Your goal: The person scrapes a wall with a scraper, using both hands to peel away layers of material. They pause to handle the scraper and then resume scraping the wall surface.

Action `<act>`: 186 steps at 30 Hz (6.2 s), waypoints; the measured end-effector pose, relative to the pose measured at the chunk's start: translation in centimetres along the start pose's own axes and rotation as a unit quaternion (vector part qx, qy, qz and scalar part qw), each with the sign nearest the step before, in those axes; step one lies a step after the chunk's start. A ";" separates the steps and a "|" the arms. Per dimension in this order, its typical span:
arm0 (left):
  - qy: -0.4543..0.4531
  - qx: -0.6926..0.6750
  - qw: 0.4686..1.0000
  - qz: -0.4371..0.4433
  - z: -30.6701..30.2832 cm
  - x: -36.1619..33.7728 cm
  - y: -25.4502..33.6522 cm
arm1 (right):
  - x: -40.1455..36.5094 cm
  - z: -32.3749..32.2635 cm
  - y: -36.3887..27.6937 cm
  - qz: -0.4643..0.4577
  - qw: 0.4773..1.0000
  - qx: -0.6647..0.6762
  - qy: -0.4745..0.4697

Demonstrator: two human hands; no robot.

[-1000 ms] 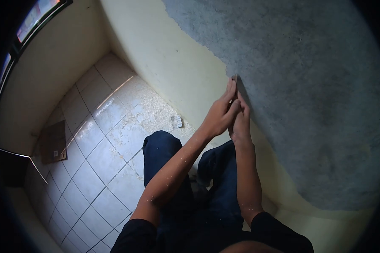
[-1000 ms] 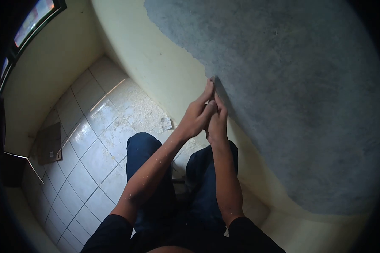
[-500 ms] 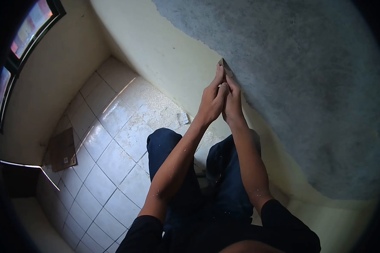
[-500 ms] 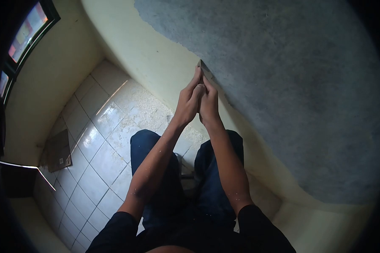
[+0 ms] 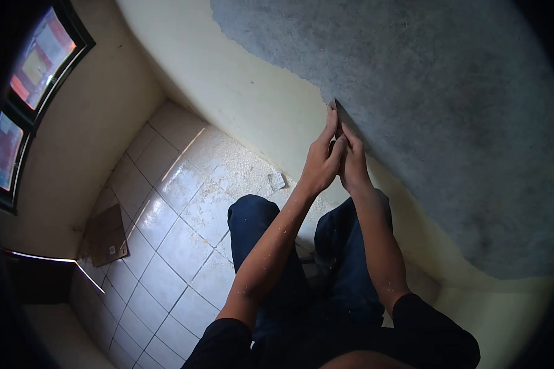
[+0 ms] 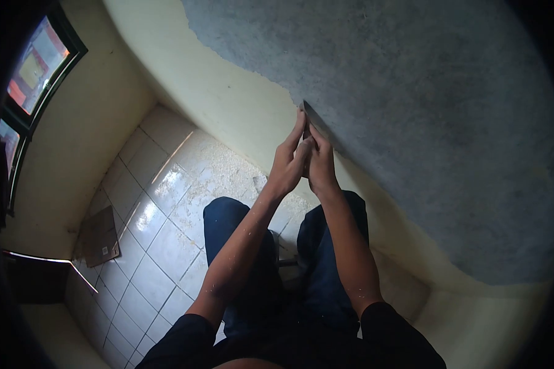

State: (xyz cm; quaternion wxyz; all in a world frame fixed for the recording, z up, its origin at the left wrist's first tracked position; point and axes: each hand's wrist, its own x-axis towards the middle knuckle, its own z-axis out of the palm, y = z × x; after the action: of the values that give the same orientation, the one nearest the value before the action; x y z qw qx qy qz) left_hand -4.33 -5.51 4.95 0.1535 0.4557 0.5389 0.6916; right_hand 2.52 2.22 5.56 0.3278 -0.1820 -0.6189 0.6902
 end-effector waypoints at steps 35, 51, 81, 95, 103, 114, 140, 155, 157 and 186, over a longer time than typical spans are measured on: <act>-0.012 0.027 0.997 -0.068 4.7 -2.4 -1.4 | -2.4 -5.8 0.3 0.118 0.991 0.047 -0.037; 0.015 0.048 0.997 -0.054 2.2 -1.7 -2.0 | -1.0 -3.1 1.2 0.121 0.991 0.065 -0.011; -0.033 0.003 0.993 -0.114 3.0 -2.0 -0.9 | -2.3 -4.9 0.3 0.177 0.982 0.061 0.006; 0.005 0.052 0.997 -0.064 2.8 -0.8 -1.7 | 0.0 -4.3 1.1 0.155 0.985 0.077 -0.021; 0.009 0.061 0.998 -0.026 3.2 -1.6 -1.8 | -1.2 -4.2 1.1 0.137 0.989 0.056 -0.013; -0.019 0.028 0.999 0.019 3.4 -1.1 0.1 | -2.2 -4.3 -0.5 0.034 0.998 -0.056 0.004; 0.052 -0.024 0.998 0.012 -1.6 1.3 -1.8 | 2.1 1.8 0.6 -0.004 0.997 -0.055 -0.050; 0.026 0.039 0.999 0.007 2.3 -2.1 0.5 | -2.1 -1.4 -0.9 0.000 0.993 -0.114 -0.010; 0.024 0.040 0.999 0.007 2.2 -1.9 0.6 | -2.3 -1.1 -1.1 -0.002 0.991 -0.137 -0.009; 0.060 0.004 0.998 0.002 0.6 0.1 -0.5 | -0.4 0.6 -0.8 -0.021 0.994 -0.101 -0.022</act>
State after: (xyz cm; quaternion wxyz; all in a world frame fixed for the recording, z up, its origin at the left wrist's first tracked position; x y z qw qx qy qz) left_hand -4.02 -4.86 4.56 0.1174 0.4149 0.5492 0.7159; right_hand 2.54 1.53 6.36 0.3081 -0.1859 -0.6962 0.6211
